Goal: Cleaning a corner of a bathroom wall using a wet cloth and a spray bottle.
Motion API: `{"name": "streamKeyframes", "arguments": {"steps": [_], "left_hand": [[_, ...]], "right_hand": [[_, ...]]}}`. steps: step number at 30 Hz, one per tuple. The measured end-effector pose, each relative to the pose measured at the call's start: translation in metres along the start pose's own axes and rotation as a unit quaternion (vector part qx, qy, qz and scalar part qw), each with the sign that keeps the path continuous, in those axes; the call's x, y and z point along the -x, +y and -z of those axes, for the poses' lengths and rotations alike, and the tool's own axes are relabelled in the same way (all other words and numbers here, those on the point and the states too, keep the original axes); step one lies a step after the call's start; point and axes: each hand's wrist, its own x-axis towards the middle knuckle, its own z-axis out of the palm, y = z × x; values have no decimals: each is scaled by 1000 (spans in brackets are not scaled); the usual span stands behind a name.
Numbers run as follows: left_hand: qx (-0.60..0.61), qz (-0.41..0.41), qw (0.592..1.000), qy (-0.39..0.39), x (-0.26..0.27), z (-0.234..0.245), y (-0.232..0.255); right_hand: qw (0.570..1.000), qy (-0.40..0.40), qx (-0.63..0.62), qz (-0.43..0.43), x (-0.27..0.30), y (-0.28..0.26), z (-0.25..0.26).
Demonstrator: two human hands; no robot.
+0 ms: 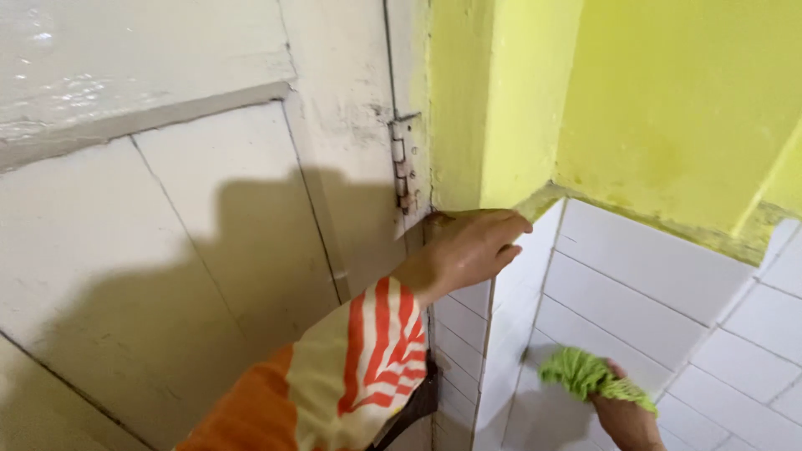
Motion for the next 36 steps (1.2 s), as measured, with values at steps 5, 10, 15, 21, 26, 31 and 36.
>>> {"name": "streamKeyframes", "arguments": {"steps": [5, 10, 15, 21, 26, 31, 36], "left_hand": [[-9, -76, 992, 104, 23, 19, 4], [13, -45, 998, 48, 37, 22, -11], [-21, -33, 996, 80, 41, 10, -12], [18, 32, 996, 77, 47, 10, -11], [29, 13, 994, 103, 43, 9, -10], [6, 7, 995, 99, 44, 8, -9], [13, -7, 995, 100, 46, 3, -12]], "right_hand": [[942, 178, -235, -160, -60, 79, 205], [782, 350, -505, -106, -122, 88, 233], [593, 369, -700, -152, -140, -16, 174], [411, 262, -814, -317, -139, -103, 139], [543, 396, -726, -149, -126, -76, 244], [608, 410, -645, -216, -167, 27, 303], [412, 423, -785, -187, -172, 31, 305]]}}
